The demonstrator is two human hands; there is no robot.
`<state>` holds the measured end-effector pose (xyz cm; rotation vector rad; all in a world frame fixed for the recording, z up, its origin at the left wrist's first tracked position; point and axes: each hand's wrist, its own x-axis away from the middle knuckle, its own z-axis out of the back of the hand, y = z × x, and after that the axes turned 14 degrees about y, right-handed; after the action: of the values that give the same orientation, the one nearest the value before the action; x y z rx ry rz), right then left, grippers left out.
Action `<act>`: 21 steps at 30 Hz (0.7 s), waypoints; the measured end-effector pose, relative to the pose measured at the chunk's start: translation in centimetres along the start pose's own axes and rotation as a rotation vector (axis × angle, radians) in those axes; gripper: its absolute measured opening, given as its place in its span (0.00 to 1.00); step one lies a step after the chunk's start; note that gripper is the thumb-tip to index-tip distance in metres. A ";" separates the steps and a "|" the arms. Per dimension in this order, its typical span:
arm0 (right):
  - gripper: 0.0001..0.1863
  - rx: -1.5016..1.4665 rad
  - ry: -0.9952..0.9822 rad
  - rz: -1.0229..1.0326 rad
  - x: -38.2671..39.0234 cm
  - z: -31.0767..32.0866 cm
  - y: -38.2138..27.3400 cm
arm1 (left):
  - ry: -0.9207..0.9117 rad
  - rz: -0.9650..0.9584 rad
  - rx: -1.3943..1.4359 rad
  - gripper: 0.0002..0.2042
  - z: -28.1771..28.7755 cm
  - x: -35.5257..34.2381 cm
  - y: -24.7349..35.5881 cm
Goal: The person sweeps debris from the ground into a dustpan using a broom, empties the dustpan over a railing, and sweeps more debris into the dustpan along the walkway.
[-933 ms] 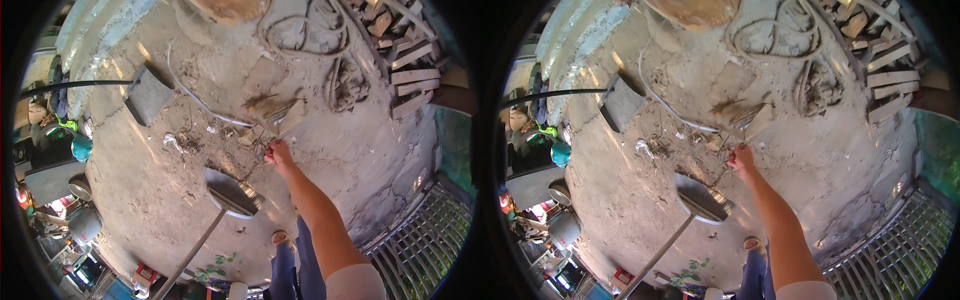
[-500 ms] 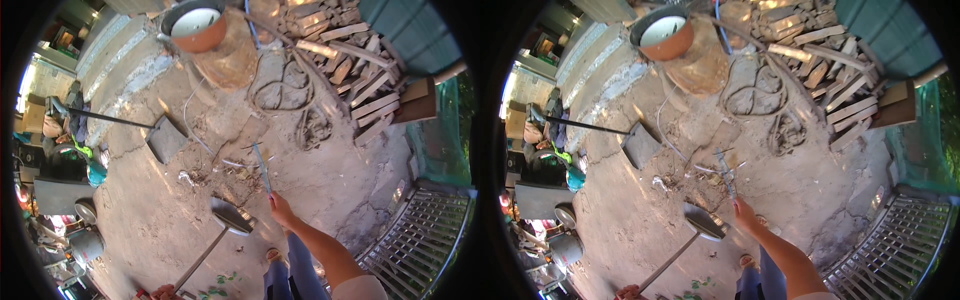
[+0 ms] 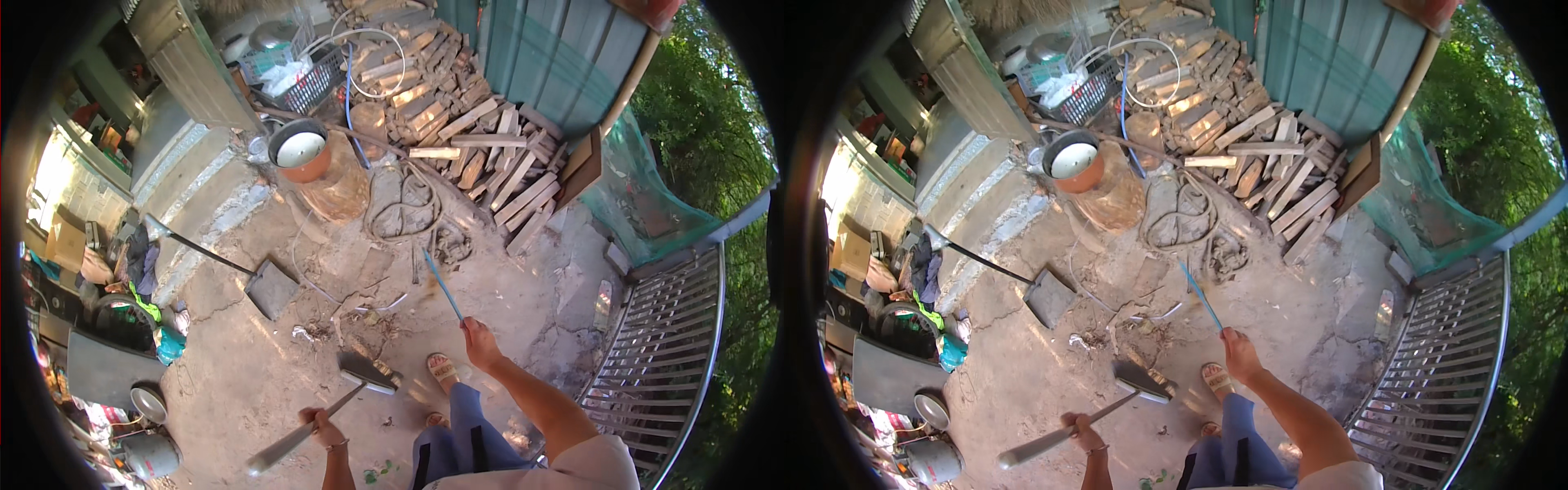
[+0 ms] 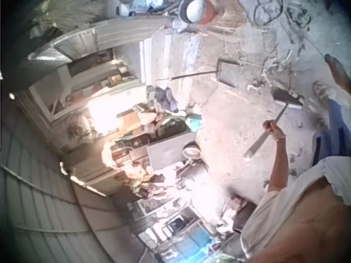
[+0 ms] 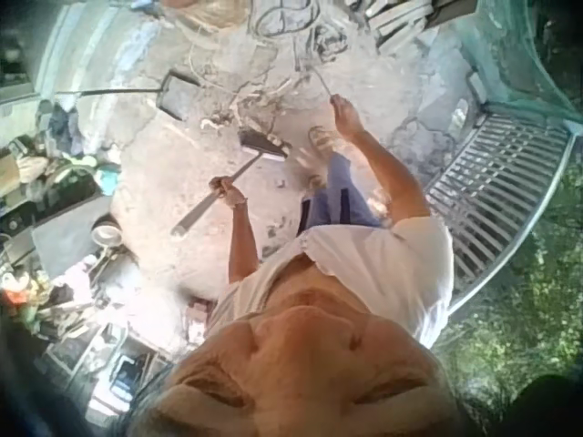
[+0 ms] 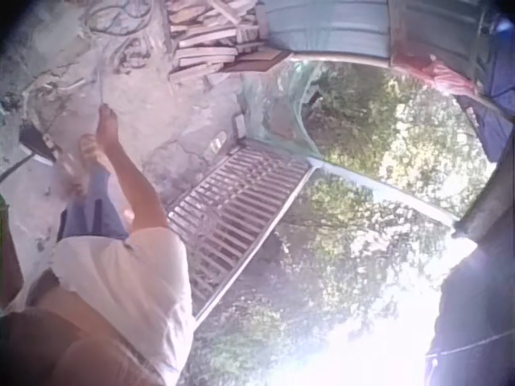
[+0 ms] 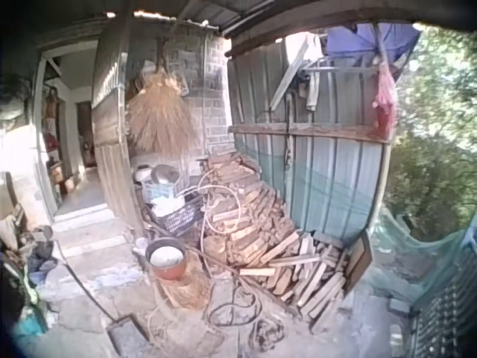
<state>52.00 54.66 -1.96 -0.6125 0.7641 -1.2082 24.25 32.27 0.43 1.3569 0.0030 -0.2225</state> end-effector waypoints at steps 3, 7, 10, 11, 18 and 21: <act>0.04 -0.080 0.015 -0.046 2.7 3.7 -4.7 | -0.244 -0.141 0.036 0.08 -0.3 1.9 3.1; 0.04 -0.239 -0.061 -0.092 6.0 6.6 -10.3 | -0.338 -0.143 0.054 0.23 -1.1 2.3 7.6; 0.04 -0.258 -0.061 0.006 8.0 8.3 -13.7 | -0.300 -0.375 0.056 0.28 -2.3 1.1 10.6; 0.04 -0.270 -0.061 0.064 8.5 8.9 -14.7 | -0.395 -0.253 0.044 0.27 -2.6 1.2 11.3; 0.05 -0.331 -0.195 0.254 10.6 11.7 -19.9 | -0.483 -0.138 0.169 0.28 -4.8 1.8 12.2; 0.07 -0.373 -0.217 0.321 10.6 12.7 -21.1 | -0.448 -0.121 0.208 0.18 -4.7 2.0 11.7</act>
<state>51.44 39.26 19.98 -0.8739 0.8708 -0.6950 28.70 38.81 10.43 1.4892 -0.3212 -0.6396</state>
